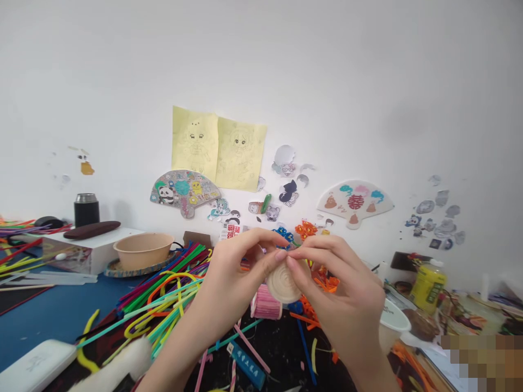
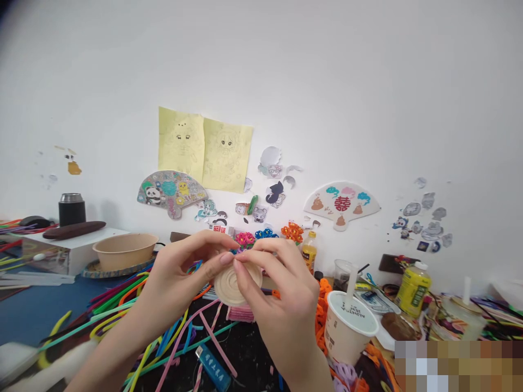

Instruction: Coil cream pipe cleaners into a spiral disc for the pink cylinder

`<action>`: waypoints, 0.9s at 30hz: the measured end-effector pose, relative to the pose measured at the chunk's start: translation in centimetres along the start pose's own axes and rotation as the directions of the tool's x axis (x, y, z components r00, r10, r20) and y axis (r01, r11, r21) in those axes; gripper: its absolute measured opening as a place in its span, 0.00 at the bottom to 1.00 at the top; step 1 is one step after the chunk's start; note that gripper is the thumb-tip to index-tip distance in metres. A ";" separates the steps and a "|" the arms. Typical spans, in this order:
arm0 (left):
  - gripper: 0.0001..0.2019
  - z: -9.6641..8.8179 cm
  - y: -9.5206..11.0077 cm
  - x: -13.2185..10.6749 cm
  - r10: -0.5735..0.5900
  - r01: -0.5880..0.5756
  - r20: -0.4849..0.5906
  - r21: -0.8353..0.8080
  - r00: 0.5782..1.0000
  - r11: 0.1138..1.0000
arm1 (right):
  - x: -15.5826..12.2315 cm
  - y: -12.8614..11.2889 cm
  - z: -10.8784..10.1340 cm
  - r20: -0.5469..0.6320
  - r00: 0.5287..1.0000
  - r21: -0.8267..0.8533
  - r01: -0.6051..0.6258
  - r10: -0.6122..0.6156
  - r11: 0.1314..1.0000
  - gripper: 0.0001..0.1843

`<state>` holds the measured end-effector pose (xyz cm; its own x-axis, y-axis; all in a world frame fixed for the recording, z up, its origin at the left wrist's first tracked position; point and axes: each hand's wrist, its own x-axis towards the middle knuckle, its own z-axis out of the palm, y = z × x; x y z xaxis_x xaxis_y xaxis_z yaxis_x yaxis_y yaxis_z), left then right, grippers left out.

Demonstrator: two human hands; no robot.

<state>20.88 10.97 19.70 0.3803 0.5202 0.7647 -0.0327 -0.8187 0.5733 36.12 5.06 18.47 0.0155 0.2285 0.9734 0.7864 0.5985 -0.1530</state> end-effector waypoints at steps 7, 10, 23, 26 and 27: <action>0.05 -0.1 0.0 -0.1 0.010 -0.009 -0.008 0.015 1.000 1.000 | 0.0 0.1 0.0 0.003 1.000 0.016 -0.012 0.012 1.000 0.05; 0.05 -0.1 0.0 -0.1 0.011 -0.011 -0.011 0.015 1.000 1.000 | 0.0 0.1 -0.1 -0.006 1.000 0.010 -0.026 0.026 1.000 0.05; 0.07 -0.2 0.0 0.1 -0.008 0.009 -0.061 0.014 0.998 1.000 | 0.1 1.7 -1.0 -0.123 0.912 0.016 -0.392 0.391 0.920 0.06; 0.06 -0.1 -0.2 0.1 -0.010 0.010 -0.081 -0.003 0.997 1.000 | 0.1 2.5 -1.2 -0.080 0.885 -0.065 -0.463 0.458 0.884 0.13; 0.06 -0.1 -0.3 0.1 -0.009 0.009 -0.089 -0.008 0.996 1.000 | 0.1 2.7 -1.2 -0.056 0.882 -0.097 -0.471 0.468 0.877 0.16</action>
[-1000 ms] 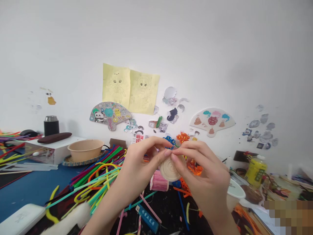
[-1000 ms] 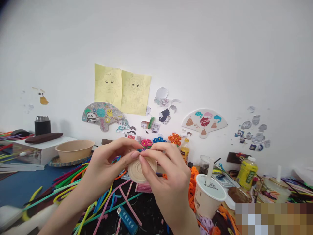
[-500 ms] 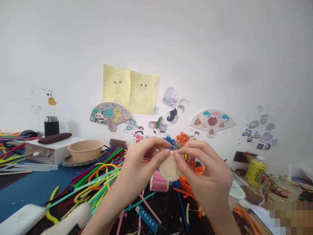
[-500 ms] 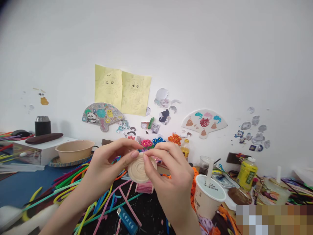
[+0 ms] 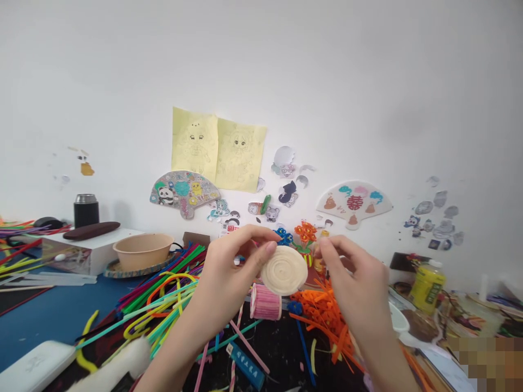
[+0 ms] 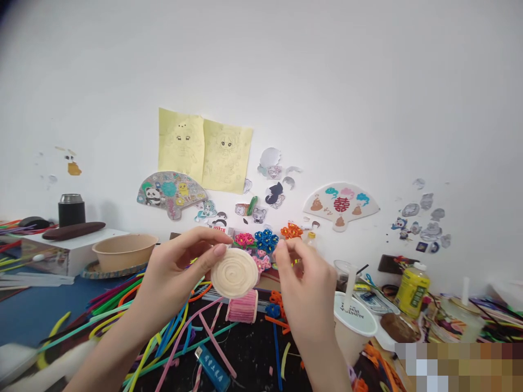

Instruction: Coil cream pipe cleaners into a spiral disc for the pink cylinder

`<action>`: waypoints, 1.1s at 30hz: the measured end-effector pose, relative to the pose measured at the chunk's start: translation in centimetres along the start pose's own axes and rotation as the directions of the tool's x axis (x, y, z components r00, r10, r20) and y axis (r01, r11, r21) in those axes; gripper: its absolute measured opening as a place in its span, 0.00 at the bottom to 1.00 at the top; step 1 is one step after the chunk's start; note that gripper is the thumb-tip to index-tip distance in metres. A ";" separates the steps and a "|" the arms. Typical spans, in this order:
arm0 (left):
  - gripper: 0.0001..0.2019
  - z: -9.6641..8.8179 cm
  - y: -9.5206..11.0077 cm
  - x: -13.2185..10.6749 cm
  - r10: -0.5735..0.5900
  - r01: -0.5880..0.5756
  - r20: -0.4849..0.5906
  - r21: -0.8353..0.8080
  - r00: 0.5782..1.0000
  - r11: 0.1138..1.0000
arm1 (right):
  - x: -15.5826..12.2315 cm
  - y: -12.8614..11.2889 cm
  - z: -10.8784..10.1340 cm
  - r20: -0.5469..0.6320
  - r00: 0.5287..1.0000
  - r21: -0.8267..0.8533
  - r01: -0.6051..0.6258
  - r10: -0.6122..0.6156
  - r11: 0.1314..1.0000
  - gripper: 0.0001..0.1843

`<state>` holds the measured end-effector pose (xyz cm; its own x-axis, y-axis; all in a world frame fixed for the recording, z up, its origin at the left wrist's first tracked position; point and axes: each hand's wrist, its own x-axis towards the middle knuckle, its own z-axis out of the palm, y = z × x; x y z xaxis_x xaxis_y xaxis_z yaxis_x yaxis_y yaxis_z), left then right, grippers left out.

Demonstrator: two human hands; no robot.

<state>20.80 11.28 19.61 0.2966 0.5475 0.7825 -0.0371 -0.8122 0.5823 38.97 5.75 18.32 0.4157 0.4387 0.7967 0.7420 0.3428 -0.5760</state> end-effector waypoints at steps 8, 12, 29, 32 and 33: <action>0.06 0.1 -0.3 0.0 -0.021 0.019 -0.037 -0.049 0.999 0.999 | 0.1 -0.9 -0.4 0.461 0.884 0.325 -0.245 0.073 0.913 0.19; 0.07 0.2 -0.4 0.1 -0.096 0.091 -0.045 -0.104 0.994 0.990 | 0.0 -1.7 -0.7 0.584 0.811 0.394 -0.309 0.024 0.866 0.19; 0.08 -0.2 0.1 0.4 -0.207 0.210 0.043 -0.306 0.977 0.929 | 0.3 -0.9 -1.3 0.612 0.773 0.471 -0.524 0.165 0.709 0.14; 0.05 -0.1 -0.1 0.3 -0.171 0.158 -0.025 -0.262 0.985 0.952 | 0.4 -0.8 -1.5 0.669 0.733 0.468 -0.546 0.125 0.695 0.15; 0.03 -0.1 -0.2 0.3 -0.153 0.137 -0.053 -0.233 0.987 0.963 | 0.4 -0.9 -1.5 0.682 0.722 0.465 -0.548 0.114 0.695 0.15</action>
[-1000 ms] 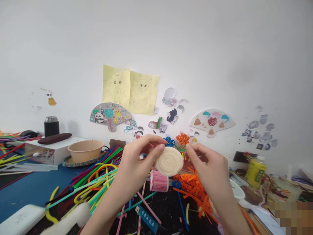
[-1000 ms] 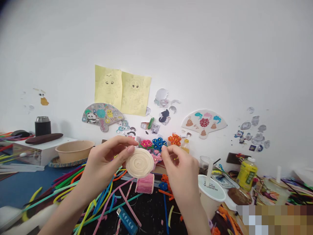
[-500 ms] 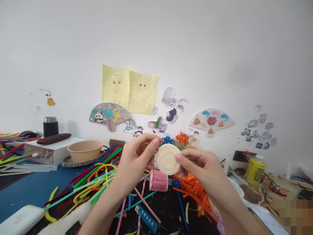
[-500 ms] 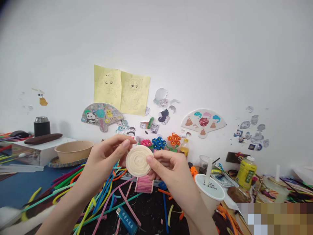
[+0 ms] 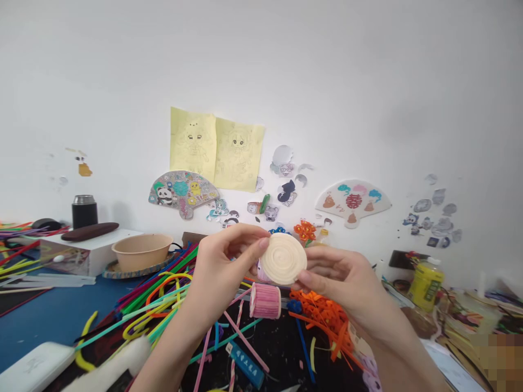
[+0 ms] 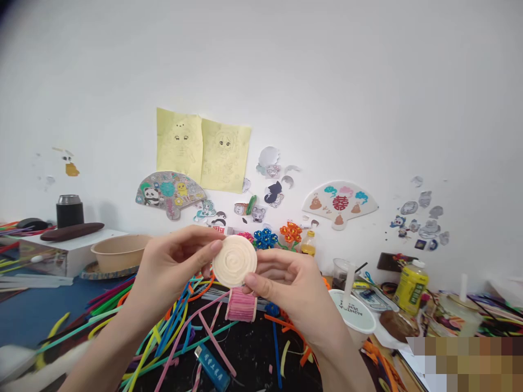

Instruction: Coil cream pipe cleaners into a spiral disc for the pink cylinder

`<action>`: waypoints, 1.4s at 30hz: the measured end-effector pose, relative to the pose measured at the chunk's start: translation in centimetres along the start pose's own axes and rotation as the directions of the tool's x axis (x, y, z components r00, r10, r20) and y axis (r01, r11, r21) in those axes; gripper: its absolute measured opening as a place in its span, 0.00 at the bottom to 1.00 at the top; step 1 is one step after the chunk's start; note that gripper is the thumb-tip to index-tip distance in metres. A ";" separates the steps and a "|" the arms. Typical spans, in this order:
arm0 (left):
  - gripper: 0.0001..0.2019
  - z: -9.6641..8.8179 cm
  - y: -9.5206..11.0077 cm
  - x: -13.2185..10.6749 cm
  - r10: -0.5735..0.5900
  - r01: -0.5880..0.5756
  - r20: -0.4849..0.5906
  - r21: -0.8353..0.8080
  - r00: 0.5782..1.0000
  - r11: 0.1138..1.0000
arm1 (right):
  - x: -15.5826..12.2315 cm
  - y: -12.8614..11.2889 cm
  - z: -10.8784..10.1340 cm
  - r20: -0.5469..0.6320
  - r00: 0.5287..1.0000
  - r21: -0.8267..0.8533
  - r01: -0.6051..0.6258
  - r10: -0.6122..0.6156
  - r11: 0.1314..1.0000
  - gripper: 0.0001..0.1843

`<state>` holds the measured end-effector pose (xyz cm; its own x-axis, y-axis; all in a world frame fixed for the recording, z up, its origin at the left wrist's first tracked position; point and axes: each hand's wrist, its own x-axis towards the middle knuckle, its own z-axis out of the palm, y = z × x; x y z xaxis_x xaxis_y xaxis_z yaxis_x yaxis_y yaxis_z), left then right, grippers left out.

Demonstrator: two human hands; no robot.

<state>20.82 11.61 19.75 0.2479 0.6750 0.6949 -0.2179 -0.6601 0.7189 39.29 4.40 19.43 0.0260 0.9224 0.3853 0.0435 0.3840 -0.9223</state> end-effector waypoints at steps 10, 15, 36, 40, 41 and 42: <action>0.01 0.2 -0.1 -0.2 0.131 -0.120 -0.100 0.111 0.986 0.987 | 0.1 0.2 0.5 0.048 0.996 -0.033 0.076 -0.074 0.997 0.18; 0.02 0.2 -0.3 -0.1 0.110 -0.101 -0.100 0.092 0.989 0.991 | 0.2 0.3 0.6 0.059 0.994 -0.059 0.100 -0.096 0.993 0.14; 0.04 1.0 -0.3 -0.8 0.465 -0.380 -0.103 0.436 0.879 0.816 | 0.4 0.6 0.9 -0.159 0.983 -0.101 0.072 -0.087 0.992 0.11; 0.04 0.9 -0.5 -0.6 0.401 -0.325 -0.108 0.414 0.910 0.850 | 0.5 0.7 0.8 -0.148 0.985 -0.116 0.068 -0.085 0.991 0.11; 0.03 0.9 -0.5 -0.5 0.383 -0.311 -0.104 0.411 0.918 0.857 | 0.6 0.6 0.7 -0.139 0.987 -0.126 0.068 -0.085 0.990 0.11; 0.03 0.8 -0.6 -0.5 0.370 -0.302 -0.099 0.408 0.924 0.862 | 0.6 0.6 0.6 -0.120 0.989 -0.146 0.065 -0.083 0.987 0.12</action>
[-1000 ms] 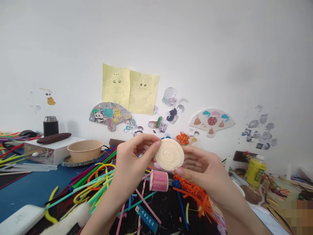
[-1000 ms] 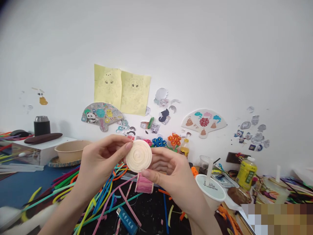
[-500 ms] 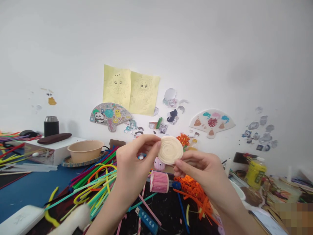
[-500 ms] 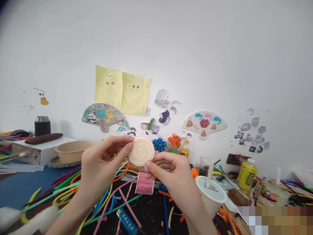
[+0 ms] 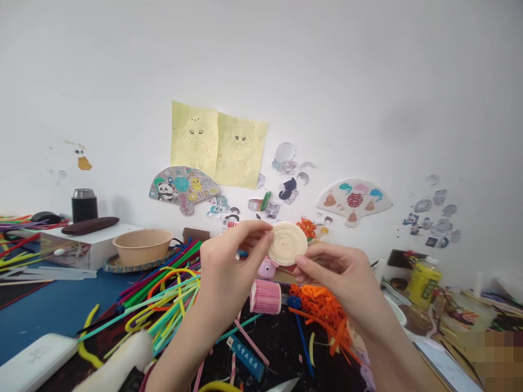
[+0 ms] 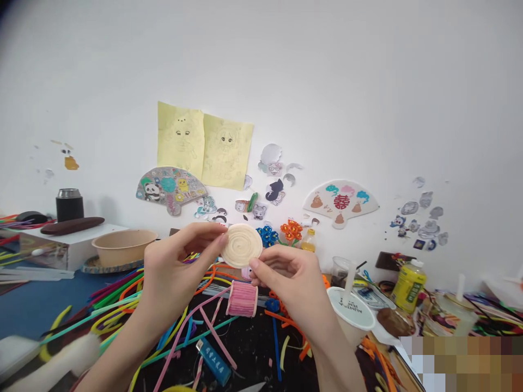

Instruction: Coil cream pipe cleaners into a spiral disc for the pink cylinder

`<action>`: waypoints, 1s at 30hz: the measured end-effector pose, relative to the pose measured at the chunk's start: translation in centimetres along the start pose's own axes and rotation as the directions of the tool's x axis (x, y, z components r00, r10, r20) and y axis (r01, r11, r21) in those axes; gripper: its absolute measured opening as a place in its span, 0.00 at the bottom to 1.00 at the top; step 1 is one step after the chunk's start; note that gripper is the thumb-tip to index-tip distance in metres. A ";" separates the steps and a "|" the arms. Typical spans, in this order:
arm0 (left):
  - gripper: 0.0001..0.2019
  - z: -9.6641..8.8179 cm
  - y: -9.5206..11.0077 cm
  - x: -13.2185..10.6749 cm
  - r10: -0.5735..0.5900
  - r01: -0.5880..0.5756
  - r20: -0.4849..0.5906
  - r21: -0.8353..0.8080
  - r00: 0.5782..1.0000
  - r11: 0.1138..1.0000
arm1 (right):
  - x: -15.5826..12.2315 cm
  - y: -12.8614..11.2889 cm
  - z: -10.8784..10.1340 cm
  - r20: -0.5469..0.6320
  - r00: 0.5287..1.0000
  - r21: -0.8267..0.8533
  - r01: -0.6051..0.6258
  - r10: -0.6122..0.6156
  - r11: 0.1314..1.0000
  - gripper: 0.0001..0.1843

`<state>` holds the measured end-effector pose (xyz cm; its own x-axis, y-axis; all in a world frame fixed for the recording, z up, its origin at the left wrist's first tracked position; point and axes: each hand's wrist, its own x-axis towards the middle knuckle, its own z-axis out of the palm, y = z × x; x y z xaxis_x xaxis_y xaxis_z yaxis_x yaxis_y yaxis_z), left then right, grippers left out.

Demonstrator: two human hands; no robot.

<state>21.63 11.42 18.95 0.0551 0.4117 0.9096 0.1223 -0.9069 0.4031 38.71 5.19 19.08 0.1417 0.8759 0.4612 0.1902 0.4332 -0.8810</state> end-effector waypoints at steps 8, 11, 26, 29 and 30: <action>0.03 0.1 -2.0 0.3 -0.157 0.157 0.021 -0.032 0.987 0.987 | 1.4 1.8 -1.5 0.164 0.986 -0.362 0.041 0.020 0.931 0.19; 0.03 0.0 -2.7 0.6 -0.203 0.203 0.012 -0.012 0.979 0.979 | 2.5 5.0 -1.5 0.258 0.964 -0.544 0.093 0.061 0.834 0.19; 0.05 -0.2 -3.5 0.9 -0.208 0.204 0.077 0.058 0.975 0.977 | 4.2 15.2 1.0 0.329 0.925 -0.778 0.152 0.190 0.610 0.17; 0.04 -0.7 -3.4 1.1 -0.203 0.201 0.043 0.049 0.978 0.978 | 4.3 13.3 -0.1 0.333 0.938 -0.707 0.185 0.090 0.683 0.26; 0.04 -0.9 -3.3 1.1 -0.202 0.200 0.030 0.044 0.979 0.979 | 4.3 12.5 -0.4 0.332 0.942 -0.675 0.200 0.050 0.710 0.33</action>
<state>20.35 14.83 18.75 0.0590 0.5888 0.8061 0.1747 -0.8011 0.5724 42.04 14.30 10.14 -0.1793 0.9172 0.3559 0.8195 0.3394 -0.4618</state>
